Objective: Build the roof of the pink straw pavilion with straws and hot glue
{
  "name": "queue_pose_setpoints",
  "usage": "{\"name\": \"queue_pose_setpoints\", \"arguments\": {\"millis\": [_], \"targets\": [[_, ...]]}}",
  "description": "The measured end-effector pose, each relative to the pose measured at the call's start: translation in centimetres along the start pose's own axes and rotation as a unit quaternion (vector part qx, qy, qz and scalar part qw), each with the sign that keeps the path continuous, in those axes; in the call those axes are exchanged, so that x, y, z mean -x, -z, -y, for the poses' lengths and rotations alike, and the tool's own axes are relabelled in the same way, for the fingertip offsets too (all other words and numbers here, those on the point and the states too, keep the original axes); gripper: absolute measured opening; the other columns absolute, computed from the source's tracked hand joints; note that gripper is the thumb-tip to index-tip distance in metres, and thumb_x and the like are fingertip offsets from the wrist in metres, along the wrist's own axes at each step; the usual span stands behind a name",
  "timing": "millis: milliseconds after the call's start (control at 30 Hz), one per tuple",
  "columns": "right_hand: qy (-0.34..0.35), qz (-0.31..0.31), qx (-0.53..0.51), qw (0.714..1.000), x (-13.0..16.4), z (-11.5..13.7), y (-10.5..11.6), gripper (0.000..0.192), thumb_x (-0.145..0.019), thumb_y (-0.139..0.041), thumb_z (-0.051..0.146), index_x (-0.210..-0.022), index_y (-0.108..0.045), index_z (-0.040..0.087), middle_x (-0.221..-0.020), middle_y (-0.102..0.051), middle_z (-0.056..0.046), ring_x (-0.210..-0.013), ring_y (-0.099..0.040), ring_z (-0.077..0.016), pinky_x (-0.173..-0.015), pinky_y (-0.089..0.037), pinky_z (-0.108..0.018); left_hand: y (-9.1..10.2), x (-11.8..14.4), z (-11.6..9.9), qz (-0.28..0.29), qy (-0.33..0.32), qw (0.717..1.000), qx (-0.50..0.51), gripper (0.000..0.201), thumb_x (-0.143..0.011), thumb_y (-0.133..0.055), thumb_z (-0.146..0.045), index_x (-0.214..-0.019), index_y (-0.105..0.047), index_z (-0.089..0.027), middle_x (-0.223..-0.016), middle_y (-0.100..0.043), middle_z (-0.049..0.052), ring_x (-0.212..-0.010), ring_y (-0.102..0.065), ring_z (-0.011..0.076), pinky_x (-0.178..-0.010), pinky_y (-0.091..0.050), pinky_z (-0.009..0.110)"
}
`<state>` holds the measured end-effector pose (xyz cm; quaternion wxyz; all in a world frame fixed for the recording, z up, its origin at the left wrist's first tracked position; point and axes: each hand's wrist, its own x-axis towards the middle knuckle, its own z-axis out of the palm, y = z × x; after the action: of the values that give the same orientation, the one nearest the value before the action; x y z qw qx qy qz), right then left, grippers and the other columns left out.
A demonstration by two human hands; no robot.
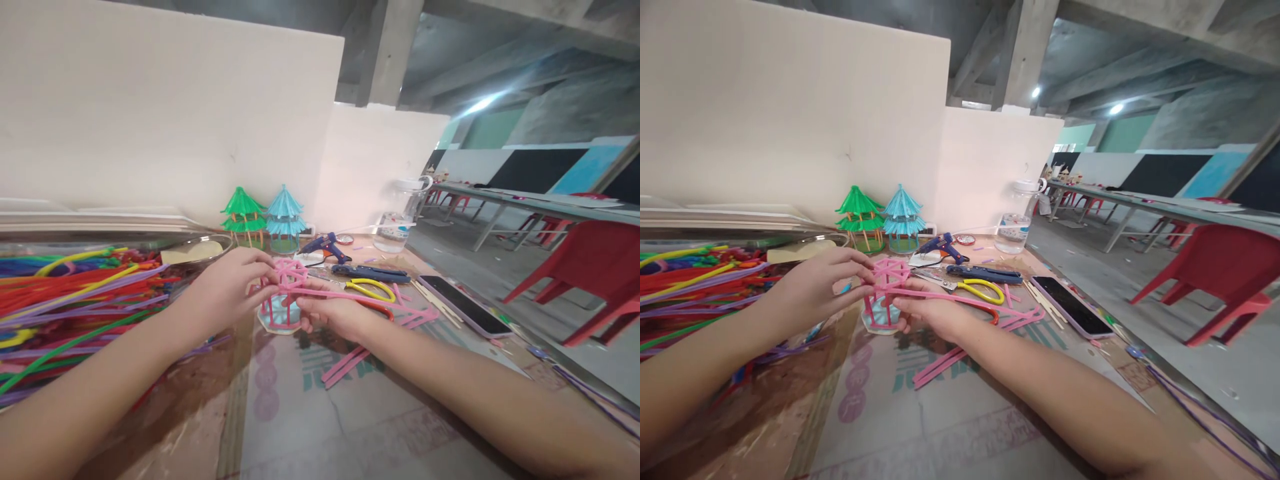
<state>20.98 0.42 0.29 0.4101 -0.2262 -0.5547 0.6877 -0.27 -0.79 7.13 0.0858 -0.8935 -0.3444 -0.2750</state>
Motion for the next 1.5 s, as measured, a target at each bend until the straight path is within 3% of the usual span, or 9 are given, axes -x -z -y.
{"name": "queue_pose_setpoints", "arguments": {"millis": [200,367,600,900,1167,1500], "targets": [[0.010,-0.007,0.016,1.000,-0.1,-0.3,0.0,0.047,-0.061,-0.088,0.048,-0.092,-0.067,0.020,-0.068,-0.068,0.003,-0.051,-0.061,-0.0111,-0.050,-0.048,-0.023,0.0,0.2,0.3,-0.011,-0.036,0.999,-0.025,0.020,-0.093,-0.054,-0.030,-0.088,-0.071,-0.021,-0.104,-0.070,0.008,-0.099,-0.065,0.0224,-0.089,-0.054,0.037],[0.008,-0.039,0.045,0.998,-0.4,-0.6,-0.1,0.044,-0.060,-0.087,0.050,-0.084,-0.065,0.020,-0.062,-0.066,0.004,-0.047,-0.059,-0.0110,-0.048,-0.046,-0.024,0.9,0.4,1.3,0.046,0.003,0.999,0.020,0.018,-0.088,-0.061,-0.031,-0.103,-0.068,-0.024,-0.116,-0.067,0.008,-0.106,-0.065,0.0240,-0.093,-0.054,0.038],[0.002,-0.055,0.088,0.995,-0.5,-1.4,0.1,0.041,-0.062,-0.083,0.052,-0.079,-0.065,0.019,-0.053,-0.064,0.004,-0.046,-0.058,-0.0115,-0.048,-0.045,-0.024,1.2,0.2,1.4,0.068,0.027,0.996,0.059,0.019,-0.090,-0.055,-0.036,-0.095,-0.069,-0.024,-0.111,-0.069,0.007,-0.105,-0.065,0.0230,-0.095,-0.052,0.038],[0.026,-0.040,0.106,0.993,-0.2,-0.8,0.0,0.039,-0.064,-0.082,0.049,-0.083,-0.063,0.022,-0.057,-0.064,0.005,-0.047,-0.057,-0.0116,-0.049,-0.046,-0.025,0.9,0.3,1.7,0.065,0.029,0.996,0.061,0.030,-0.091,-0.053,-0.046,-0.092,-0.072,-0.023,-0.110,-0.067,0.008,-0.102,-0.064,0.0248,-0.093,-0.050,0.041],[0.051,-0.095,0.119,0.987,-0.1,-0.5,0.0,0.038,-0.065,-0.080,0.042,-0.089,-0.059,0.023,-0.071,-0.065,0.004,-0.050,-0.060,-0.0124,-0.047,-0.048,-0.025,0.8,0.3,1.7,0.068,0.041,0.995,0.066,0.031,-0.089,-0.055,-0.051,-0.092,-0.072,-0.024,-0.109,-0.067,0.008,-0.105,-0.063,0.0252,-0.096,-0.049,0.041],[0.063,-0.084,0.095,0.990,0.2,-0.3,-0.2,0.053,-0.067,-0.075,0.066,-0.088,-0.056,0.021,-0.058,-0.062,0.005,-0.047,-0.060,-0.0129,-0.047,-0.048,-0.024,1.2,0.2,0.6,0.076,0.057,0.993,0.073,0.029,-0.087,-0.056,-0.047,-0.090,-0.071,-0.022,-0.110,-0.067,0.007,-0.102,-0.065,0.0236,-0.092,-0.051,0.037]]}}
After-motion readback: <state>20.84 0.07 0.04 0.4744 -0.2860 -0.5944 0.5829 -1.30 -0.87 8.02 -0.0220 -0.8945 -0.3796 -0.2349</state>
